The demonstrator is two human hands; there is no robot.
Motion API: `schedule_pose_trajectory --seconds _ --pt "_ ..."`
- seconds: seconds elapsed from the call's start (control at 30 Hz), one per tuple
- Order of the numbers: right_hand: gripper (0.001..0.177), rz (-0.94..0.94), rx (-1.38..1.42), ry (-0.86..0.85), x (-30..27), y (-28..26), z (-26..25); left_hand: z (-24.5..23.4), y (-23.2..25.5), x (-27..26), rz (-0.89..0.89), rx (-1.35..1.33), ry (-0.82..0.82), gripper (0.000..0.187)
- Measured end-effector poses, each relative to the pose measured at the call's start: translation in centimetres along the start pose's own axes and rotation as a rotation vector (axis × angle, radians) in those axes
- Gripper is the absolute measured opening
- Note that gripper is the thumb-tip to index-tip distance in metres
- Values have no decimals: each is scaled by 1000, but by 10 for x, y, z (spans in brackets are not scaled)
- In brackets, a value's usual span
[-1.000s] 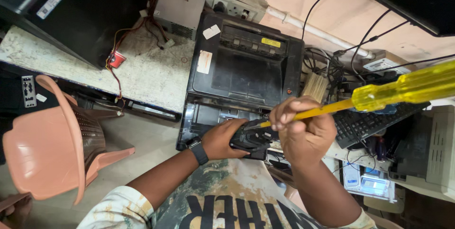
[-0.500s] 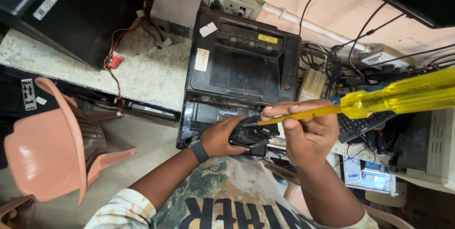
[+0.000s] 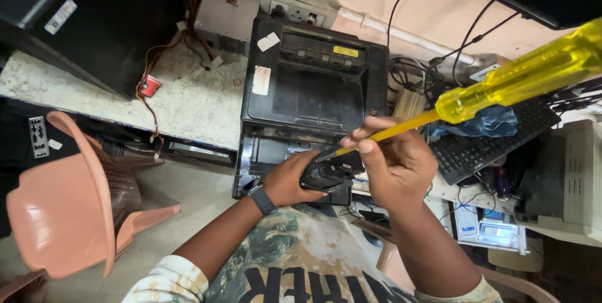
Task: The person cleans the inside of a printer with a brush, removes a toner cartridge, and uses a screwdriver to adjust parts of the cartridge. The person then places the cartridge back into the printer.
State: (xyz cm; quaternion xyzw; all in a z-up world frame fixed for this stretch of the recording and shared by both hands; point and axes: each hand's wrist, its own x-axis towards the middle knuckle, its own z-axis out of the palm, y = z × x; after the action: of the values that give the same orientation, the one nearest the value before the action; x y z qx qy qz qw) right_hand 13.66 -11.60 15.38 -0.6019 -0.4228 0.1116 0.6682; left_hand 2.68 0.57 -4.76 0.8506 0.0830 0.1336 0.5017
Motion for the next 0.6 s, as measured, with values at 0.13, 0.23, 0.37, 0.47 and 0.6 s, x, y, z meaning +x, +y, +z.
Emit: schedule_pose_trajectory --seconds 0.13,0.23,0.37,0.47,0.6 --pt "30 -109 -260 16 4 -4 -6 0 1 -1 -17 0 1 100" --pt "36 -105 -343 60 3 -6 -9 1 0 -1 -1 -4 17 100" --pt "33 -94 -199 104 -1 -4 -9 2 -2 -2 21 7 22 101" --pt "29 -98 -196 94 -3 -3 -9 2 -3 -1 24 -1 16 103" --pt "27 -63 -185 69 -4 -4 -10 3 -3 -2 -10 31 10 103"
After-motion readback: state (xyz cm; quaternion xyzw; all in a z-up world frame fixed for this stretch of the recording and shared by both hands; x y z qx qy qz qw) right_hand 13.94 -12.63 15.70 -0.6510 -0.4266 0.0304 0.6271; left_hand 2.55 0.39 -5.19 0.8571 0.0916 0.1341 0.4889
